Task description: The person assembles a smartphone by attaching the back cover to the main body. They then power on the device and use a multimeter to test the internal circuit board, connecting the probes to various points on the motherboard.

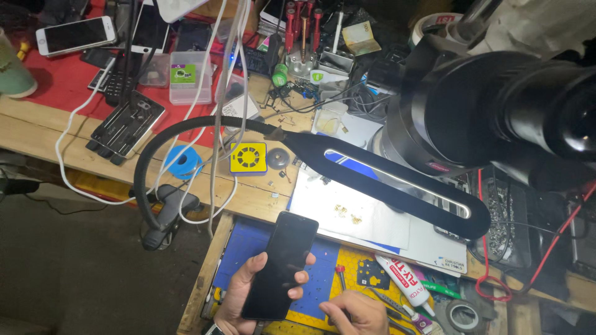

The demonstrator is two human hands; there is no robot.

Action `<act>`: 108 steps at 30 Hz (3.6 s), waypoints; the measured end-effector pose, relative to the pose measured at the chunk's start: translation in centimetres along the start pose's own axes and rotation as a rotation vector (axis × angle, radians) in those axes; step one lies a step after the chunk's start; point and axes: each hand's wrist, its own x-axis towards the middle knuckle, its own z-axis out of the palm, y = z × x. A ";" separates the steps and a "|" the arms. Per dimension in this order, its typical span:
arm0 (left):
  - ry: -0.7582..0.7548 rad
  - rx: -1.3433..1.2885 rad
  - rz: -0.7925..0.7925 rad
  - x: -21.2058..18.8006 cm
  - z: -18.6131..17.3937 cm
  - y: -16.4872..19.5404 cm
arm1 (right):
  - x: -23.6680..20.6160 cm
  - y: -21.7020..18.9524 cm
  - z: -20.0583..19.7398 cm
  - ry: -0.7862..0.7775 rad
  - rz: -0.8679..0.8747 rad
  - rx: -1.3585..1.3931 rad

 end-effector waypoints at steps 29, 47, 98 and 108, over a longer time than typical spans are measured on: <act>-0.062 0.044 -0.012 0.3 0.3 0.0 | 0.1 0.4 1.8 -0.175 -0.054 0.053; -0.012 0.750 0.247 0.1 -0.1 -1.3 | -0.1 0.5 2.6 -0.395 0.186 0.600; -0.050 0.068 0.583 1.1 14.9 -2.3 | -0.7 0.2 -0.8 -0.375 0.036 0.683; -0.243 0.252 0.611 1.3 6.3 -7.3 | -4.1 3.2 -0.8 -0.398 0.242 0.675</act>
